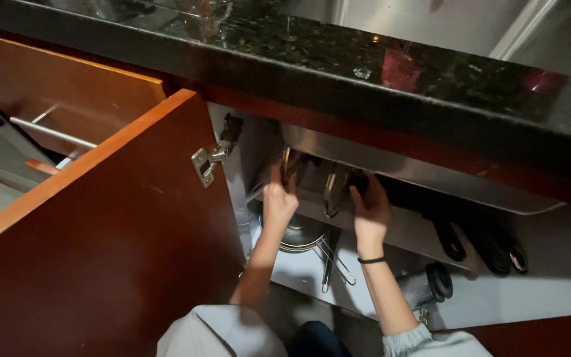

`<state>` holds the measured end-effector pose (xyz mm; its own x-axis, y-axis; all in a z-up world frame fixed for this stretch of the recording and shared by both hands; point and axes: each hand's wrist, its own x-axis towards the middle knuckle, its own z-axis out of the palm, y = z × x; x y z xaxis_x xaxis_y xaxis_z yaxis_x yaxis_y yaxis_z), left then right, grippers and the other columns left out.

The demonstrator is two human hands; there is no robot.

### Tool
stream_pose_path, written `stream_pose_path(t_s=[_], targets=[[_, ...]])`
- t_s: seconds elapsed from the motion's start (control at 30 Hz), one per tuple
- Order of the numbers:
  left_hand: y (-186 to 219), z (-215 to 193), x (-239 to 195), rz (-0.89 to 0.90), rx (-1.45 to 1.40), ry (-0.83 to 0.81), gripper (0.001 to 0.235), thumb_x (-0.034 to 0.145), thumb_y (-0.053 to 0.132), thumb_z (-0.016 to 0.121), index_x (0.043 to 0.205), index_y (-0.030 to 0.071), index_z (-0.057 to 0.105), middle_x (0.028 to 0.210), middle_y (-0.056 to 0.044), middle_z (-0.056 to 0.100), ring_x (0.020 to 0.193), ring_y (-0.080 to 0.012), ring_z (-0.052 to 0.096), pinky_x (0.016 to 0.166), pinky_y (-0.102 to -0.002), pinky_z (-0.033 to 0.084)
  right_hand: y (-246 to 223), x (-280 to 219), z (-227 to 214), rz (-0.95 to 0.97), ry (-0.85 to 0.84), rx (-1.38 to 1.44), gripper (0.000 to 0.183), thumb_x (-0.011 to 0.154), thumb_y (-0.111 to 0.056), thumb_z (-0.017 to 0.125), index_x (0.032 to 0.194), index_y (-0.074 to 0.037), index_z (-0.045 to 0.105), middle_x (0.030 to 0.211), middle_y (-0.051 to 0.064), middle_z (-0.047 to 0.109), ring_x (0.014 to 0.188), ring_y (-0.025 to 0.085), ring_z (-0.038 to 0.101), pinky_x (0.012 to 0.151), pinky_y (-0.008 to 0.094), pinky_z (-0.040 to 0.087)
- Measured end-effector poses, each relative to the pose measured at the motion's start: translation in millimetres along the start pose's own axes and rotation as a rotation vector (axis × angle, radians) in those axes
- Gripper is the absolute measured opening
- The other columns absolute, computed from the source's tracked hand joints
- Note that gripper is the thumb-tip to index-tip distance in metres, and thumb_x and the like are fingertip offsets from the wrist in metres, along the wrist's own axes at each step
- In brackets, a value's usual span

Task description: The person organizes various kitchen items by placing a bowl and a rolling pin into a lower cabinet, and then moving several pot lids between a counter and a cabinet under the sink.

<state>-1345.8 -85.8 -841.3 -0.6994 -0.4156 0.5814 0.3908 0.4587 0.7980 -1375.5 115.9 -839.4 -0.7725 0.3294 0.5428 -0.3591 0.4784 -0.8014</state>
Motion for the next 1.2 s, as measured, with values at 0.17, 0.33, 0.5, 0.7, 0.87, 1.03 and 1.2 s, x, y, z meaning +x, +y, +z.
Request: stream_pose_path(t_s=[0.17,0.33,0.5,0.7,0.87,1.03,1.2], targets=[[31,0,17,-0.070,0.093,-0.002,0.030,0.100,0.023,0.060,0.128,0.013,0.057,0.087,-0.030,0.073,0.079,-0.0526,0.071,0.066,-0.061,0.056,19,17,20,0.168,-0.030,0.138,0.058,0.093,-0.032,0.083,0.139,-0.004,0.062,0.132,0.021,0.066,0.127,0.034,0.060,0.105,0.050,0.050],[-2,21,18,-0.094,0.301,-0.042,0.038,0.102,0.034,0.057,0.140,0.028,0.052,0.074,-0.024,0.072,0.073,-0.0452,0.073,0.065,-0.055,0.059,42,30,42,0.192,-0.058,0.140,0.068,0.091,-0.047,0.084,0.141,-0.007,0.059,0.134,0.016,0.066,0.129,0.031,0.059,0.109,0.049,0.048],[-20,33,33,-0.172,0.105,-0.227,0.044,0.104,0.022,0.051,0.147,0.018,0.041,0.124,-0.028,0.068,0.100,-0.0539,0.068,0.085,-0.066,0.054,77,27,68,0.131,-0.073,0.091,0.046,0.098,-0.031,0.078,0.131,-0.002,0.067,0.124,0.021,0.070,0.120,0.034,0.065,0.099,0.052,0.052],[-122,78,41,-0.084,0.198,-0.036,0.041,0.100,0.025,0.059,0.137,0.012,0.048,0.097,-0.031,0.072,0.089,-0.0493,0.072,0.073,-0.057,0.059,40,34,80,0.238,-0.159,0.129,0.046,0.096,-0.035,0.080,0.118,0.005,0.070,0.107,0.021,0.073,0.104,0.027,0.068,0.090,0.047,0.054],[-64,31,45,-0.137,0.143,-0.107,0.044,0.100,0.018,0.054,0.139,0.000,0.043,0.100,-0.038,0.069,0.088,-0.0567,0.069,0.074,-0.064,0.056,10,35,76,0.314,-0.268,0.113,0.035,0.096,-0.026,0.077,0.105,0.008,0.073,0.088,0.018,0.067,0.090,0.023,0.061,0.082,0.047,0.052],[-88,32,50,-0.230,0.115,-0.104,0.045,0.102,0.026,0.054,0.141,0.008,0.042,0.106,-0.037,0.069,0.098,-0.0557,0.068,0.081,-0.063,0.058,-42,35,65,0.356,-0.374,0.158,0.038,0.101,-0.025,0.072,0.076,0.004,0.066,0.071,0.007,0.048,0.078,0.020,0.051,0.084,0.036,0.048],[-113,38,55,-0.173,0.074,-0.012,0.044,0.102,0.024,0.061,0.139,0.007,0.044,0.116,-0.039,0.065,0.104,-0.0571,0.065,0.082,-0.062,0.057,-46,55,71,-0.020,-0.561,-0.309,0.043,0.095,-0.025,0.073,0.064,0.004,0.067,0.056,0.018,0.060,0.059,0.020,0.055,0.055,0.038,0.046]])
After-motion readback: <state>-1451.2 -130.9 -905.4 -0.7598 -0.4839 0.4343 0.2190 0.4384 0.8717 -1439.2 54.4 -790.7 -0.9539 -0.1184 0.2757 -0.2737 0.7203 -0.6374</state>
